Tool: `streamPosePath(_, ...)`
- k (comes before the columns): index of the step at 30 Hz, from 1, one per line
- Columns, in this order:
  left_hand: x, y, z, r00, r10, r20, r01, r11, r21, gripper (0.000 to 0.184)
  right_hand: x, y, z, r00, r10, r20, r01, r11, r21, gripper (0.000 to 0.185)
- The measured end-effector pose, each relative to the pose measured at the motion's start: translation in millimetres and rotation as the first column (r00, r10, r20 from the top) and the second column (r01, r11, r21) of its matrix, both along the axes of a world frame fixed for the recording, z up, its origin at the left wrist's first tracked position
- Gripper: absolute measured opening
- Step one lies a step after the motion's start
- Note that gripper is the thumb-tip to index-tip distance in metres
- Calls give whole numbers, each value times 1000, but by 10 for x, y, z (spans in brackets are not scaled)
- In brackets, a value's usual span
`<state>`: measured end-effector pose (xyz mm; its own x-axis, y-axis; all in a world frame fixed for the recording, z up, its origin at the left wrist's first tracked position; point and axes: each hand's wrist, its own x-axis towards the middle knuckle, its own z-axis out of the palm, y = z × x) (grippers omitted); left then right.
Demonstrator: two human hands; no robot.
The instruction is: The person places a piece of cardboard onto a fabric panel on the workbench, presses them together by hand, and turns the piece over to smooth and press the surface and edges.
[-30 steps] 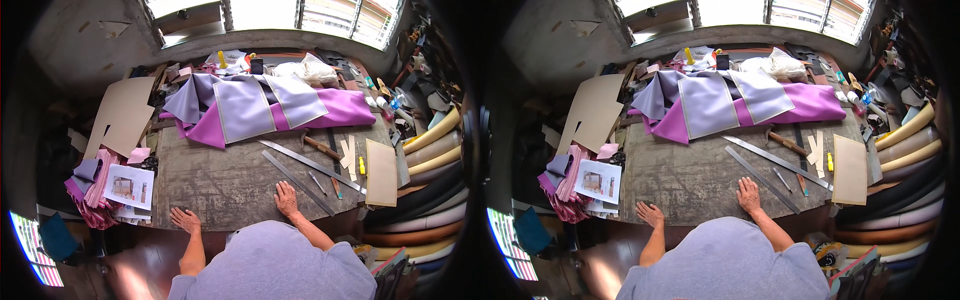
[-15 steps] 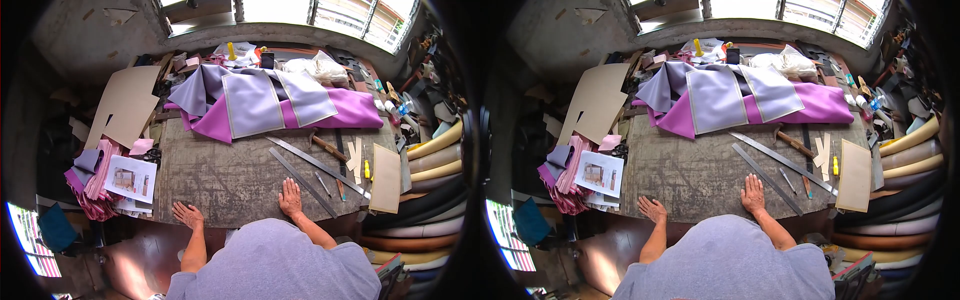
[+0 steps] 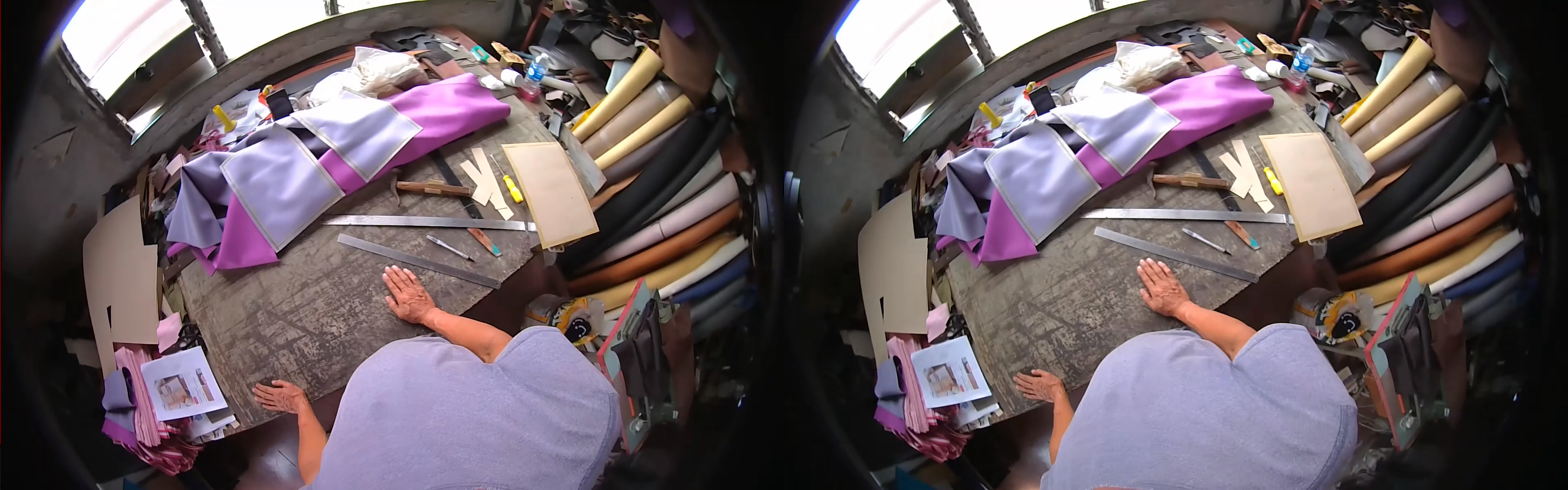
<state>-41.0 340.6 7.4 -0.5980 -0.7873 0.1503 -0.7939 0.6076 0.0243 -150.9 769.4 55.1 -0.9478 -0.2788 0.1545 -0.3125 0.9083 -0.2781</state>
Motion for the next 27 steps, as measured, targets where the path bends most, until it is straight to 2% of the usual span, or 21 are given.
streamPosePath(13,-12,17,-11,999,-17,-34,16,999,-28,57,-41,-23,-45,999,9,-34,-10,1000,-16,64)
streamPosePath(16,-17,50,108,1000,-12,-29,11,1000,-5,57,-92,-83,-4,999,-2,-51,-1,999,-54,59)
streamPosePath(17,-37,66,142,999,-19,-34,19,1000,9,57,-141,-149,64,997,-38,-68,34,998,-56,52)
streamPosePath(20,-40,83,150,997,-35,-73,36,999,18,58,-621,-365,279,982,-76,172,130,936,-328,44)
streamPosePath(21,-44,81,156,997,-35,-73,37,999,20,58,-877,-493,210,989,-90,121,140,846,-514,39)
streamPosePath(23,-69,107,215,998,-20,-55,22,999,32,57,-1499,-787,124,933,-79,352,332,569,-752,44)
streamPosePath(24,-70,115,251,999,-19,-47,21,999,37,57,-1812,-933,165,841,-32,540,511,373,-774,51)
streamPosePath(25,-75,120,269,999,-19,-51,21,999,37,57,-2089,-1067,213,719,50,693,677,170,-716,58)
streamPosePath(27,-72,107,253,998,-21,-54,23,999,41,57,-2547,-1306,35,629,139,765,777,-82,-624,68)
